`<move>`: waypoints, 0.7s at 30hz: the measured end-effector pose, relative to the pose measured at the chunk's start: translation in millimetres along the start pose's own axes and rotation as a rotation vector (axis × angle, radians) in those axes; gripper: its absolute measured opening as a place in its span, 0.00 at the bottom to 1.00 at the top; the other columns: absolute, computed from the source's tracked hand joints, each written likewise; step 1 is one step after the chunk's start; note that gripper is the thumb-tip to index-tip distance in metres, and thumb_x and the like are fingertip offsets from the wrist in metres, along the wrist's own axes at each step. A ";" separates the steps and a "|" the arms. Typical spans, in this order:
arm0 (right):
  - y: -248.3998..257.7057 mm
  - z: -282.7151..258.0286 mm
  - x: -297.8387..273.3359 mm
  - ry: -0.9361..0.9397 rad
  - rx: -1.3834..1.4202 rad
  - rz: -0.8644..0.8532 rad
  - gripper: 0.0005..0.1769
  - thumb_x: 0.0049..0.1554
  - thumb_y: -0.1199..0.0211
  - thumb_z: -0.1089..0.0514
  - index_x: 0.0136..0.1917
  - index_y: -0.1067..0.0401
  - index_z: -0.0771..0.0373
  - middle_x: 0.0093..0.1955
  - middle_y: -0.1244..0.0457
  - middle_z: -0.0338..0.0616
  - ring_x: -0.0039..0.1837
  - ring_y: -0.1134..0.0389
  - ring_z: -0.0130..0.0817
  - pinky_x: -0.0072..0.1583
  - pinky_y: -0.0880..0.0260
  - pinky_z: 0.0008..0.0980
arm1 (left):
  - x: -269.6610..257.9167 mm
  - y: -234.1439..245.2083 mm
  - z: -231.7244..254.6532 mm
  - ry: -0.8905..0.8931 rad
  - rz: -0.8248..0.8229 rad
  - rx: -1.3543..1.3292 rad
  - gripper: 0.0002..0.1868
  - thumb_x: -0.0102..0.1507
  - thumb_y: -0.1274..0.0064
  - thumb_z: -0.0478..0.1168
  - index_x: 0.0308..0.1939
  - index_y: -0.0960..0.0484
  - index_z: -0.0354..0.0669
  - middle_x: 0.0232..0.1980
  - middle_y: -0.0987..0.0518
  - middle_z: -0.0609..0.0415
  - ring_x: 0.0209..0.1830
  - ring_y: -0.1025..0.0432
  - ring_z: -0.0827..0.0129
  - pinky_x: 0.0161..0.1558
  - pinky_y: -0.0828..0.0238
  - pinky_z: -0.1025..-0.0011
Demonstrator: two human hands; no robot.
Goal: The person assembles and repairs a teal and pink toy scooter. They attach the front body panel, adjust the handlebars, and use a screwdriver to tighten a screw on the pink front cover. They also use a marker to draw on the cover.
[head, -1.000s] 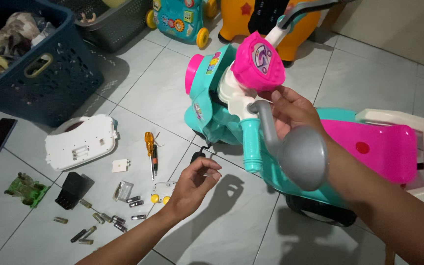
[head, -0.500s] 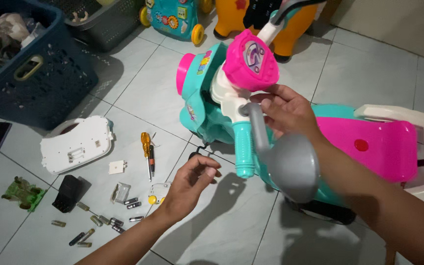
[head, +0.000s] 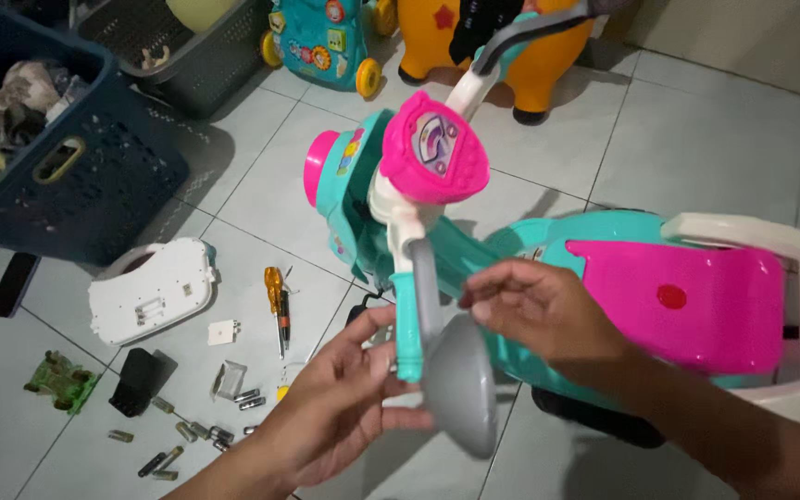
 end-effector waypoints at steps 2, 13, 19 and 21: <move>4.1 -3.5 -2.2 -0.089 -0.071 0.056 0.15 0.56 0.38 0.62 0.57 0.26 0.68 0.52 0.28 0.47 0.57 0.26 0.33 0.61 0.25 0.35 | 0.4 1.9 -2.6 0.027 0.063 0.006 0.36 0.66 0.48 0.42 0.76 0.45 0.40 0.60 0.24 0.46 0.55 0.24 0.63 0.51 0.21 0.59; 20.8 18.7 17.9 0.069 0.079 0.042 0.11 0.57 0.37 0.65 0.53 0.24 0.70 0.50 0.29 0.51 0.56 0.26 0.38 0.61 0.24 0.39 | -0.1 12.9 4.5 0.038 0.204 0.047 0.35 0.61 0.43 0.41 0.69 0.38 0.34 0.52 0.21 0.50 0.50 0.23 0.73 0.54 0.24 0.71; 27.5 32.6 25.3 0.093 0.112 0.078 0.10 0.57 0.37 0.66 0.52 0.25 0.71 0.51 0.30 0.52 0.55 0.27 0.40 0.60 0.26 0.41 | 3.8 24.2 -4.0 -0.022 0.124 -0.044 0.34 0.64 0.41 0.38 0.70 0.39 0.33 0.55 0.23 0.47 0.46 0.25 0.75 0.48 0.26 0.76; 26.6 33.3 26.5 0.121 0.091 0.080 0.10 0.57 0.37 0.66 0.52 0.25 0.70 0.50 0.30 0.52 0.55 0.27 0.40 0.60 0.25 0.41 | 1.9 25.5 -3.5 -0.017 0.083 -0.044 0.34 0.67 0.41 0.37 0.73 0.39 0.33 0.55 0.24 0.48 0.43 0.26 0.75 0.44 0.26 0.77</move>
Point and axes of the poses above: each hand's wrist, its own x-axis towards the middle knuckle, its own y-axis out of the back of the hand, z = x × y, the point moved 2 cm from there along x, towards the middle knuckle
